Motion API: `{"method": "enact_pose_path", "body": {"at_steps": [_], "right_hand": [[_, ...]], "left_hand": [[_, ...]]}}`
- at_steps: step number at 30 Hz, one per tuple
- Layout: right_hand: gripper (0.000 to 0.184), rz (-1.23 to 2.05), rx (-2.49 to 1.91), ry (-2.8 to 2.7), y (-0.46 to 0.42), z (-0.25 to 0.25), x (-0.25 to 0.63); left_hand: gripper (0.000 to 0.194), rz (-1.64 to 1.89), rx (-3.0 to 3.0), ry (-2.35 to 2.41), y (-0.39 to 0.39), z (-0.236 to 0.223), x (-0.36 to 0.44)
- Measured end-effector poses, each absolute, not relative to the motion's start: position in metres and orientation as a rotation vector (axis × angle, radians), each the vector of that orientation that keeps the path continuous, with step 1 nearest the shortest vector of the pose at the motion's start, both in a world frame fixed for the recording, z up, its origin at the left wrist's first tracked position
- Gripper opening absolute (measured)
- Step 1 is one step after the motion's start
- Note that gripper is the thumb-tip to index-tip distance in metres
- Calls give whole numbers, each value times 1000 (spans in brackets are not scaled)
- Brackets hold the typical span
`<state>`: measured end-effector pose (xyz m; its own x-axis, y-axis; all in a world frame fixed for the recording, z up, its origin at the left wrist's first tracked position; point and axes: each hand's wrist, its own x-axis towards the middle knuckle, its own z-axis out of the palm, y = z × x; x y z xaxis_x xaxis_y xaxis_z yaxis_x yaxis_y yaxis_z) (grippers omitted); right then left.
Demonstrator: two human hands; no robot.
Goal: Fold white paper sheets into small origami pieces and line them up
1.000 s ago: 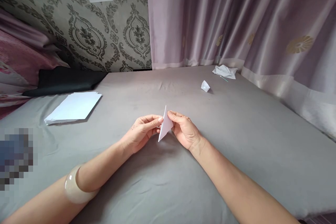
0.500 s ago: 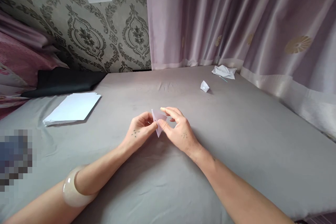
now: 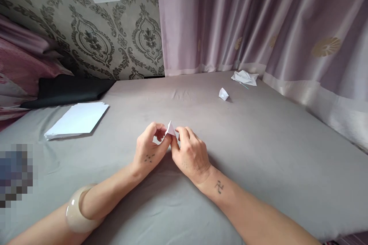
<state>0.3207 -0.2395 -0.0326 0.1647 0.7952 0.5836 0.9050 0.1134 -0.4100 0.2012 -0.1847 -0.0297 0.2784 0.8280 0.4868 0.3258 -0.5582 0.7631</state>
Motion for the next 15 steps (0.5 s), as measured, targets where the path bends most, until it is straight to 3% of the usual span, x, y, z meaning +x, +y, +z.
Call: {"method": "enact_pose_path", "body": {"at_steps": [3,8,15], "right_hand": [[20,-256,-1727,-1696,-240,-32,321],[24,-352,-1670,-1751,-245,-27,313],[16,-349,-1669,-1667,-248,-27,308]], "left_hand": [[15,1240,2009,1094,-184,-31,201],[40,1091,1866,913,-184,-27,199],[32,1286,1779,725,-185,-30,196]]}}
